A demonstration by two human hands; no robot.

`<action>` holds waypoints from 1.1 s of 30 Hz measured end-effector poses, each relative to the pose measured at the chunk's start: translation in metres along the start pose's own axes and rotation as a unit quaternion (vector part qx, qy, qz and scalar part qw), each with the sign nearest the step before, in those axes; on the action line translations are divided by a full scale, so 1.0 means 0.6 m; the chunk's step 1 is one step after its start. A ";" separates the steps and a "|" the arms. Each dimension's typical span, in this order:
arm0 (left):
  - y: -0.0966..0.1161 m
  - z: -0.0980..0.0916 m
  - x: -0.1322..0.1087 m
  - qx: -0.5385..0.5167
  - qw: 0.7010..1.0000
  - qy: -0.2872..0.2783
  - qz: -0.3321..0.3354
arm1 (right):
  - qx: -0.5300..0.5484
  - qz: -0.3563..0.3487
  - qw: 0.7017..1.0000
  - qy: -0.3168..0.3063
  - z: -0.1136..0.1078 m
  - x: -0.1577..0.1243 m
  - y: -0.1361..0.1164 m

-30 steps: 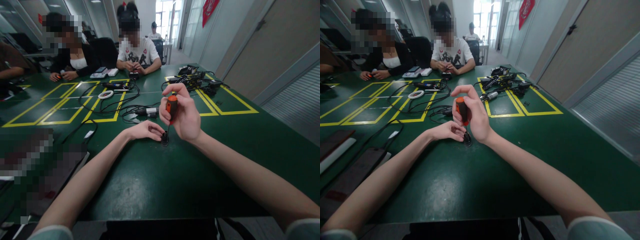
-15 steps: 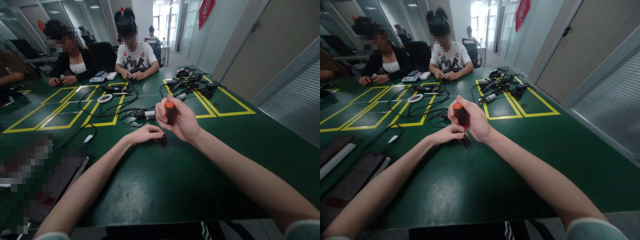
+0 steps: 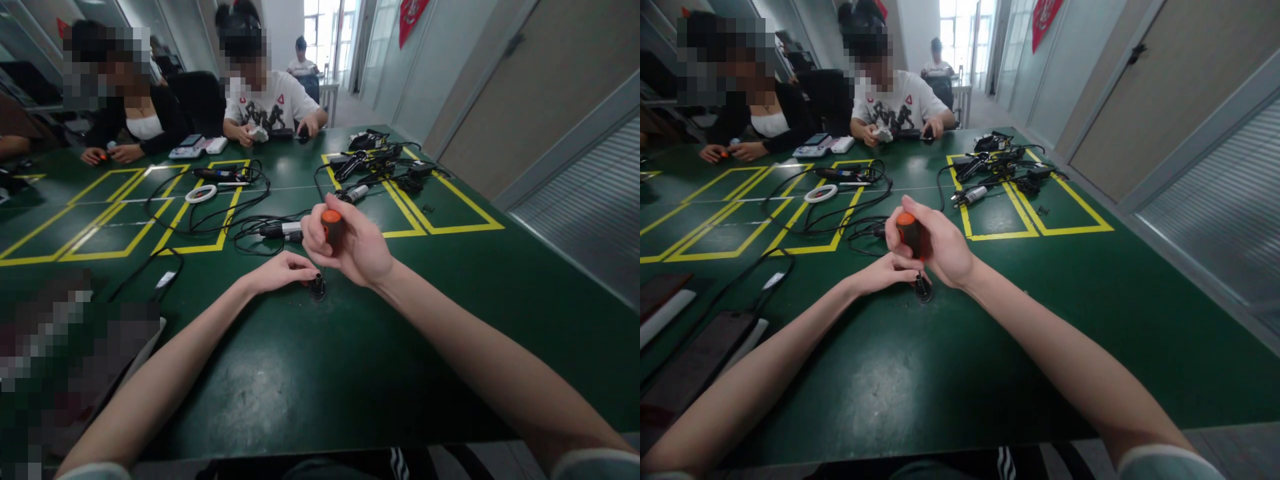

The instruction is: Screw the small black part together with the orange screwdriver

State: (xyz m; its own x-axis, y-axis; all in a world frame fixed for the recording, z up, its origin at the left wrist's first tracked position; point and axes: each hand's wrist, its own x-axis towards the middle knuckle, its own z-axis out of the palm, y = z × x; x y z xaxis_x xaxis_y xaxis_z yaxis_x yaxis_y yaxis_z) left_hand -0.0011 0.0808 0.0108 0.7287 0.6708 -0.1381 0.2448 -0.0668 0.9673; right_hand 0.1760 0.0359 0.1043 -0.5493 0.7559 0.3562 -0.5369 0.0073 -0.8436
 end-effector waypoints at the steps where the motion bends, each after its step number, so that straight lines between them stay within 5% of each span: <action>1: -0.003 0.001 0.000 -0.007 1.000 0.010 0.000 | 0.003 0.014 1.000 -0.006 -0.003 0.001 -0.002; 25: -0.008 -0.001 -0.004 0.012 1.000 0.022 0.001 | 0.058 -0.012 0.998 -0.008 -0.003 -0.004 0.004; 33: 0.008 -0.007 -0.008 0.021 1.000 0.005 -0.008 | 0.064 0.055 0.996 0.000 -0.015 0.007 -0.009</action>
State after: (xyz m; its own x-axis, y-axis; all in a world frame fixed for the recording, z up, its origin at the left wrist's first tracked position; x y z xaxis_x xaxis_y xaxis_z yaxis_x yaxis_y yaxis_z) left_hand -0.0058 0.0804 0.0171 0.7185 0.6790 -0.1510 0.2832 -0.0873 0.9551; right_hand 0.1824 0.0447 0.1067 -0.6091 0.7478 0.2641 -0.5502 -0.1586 -0.8198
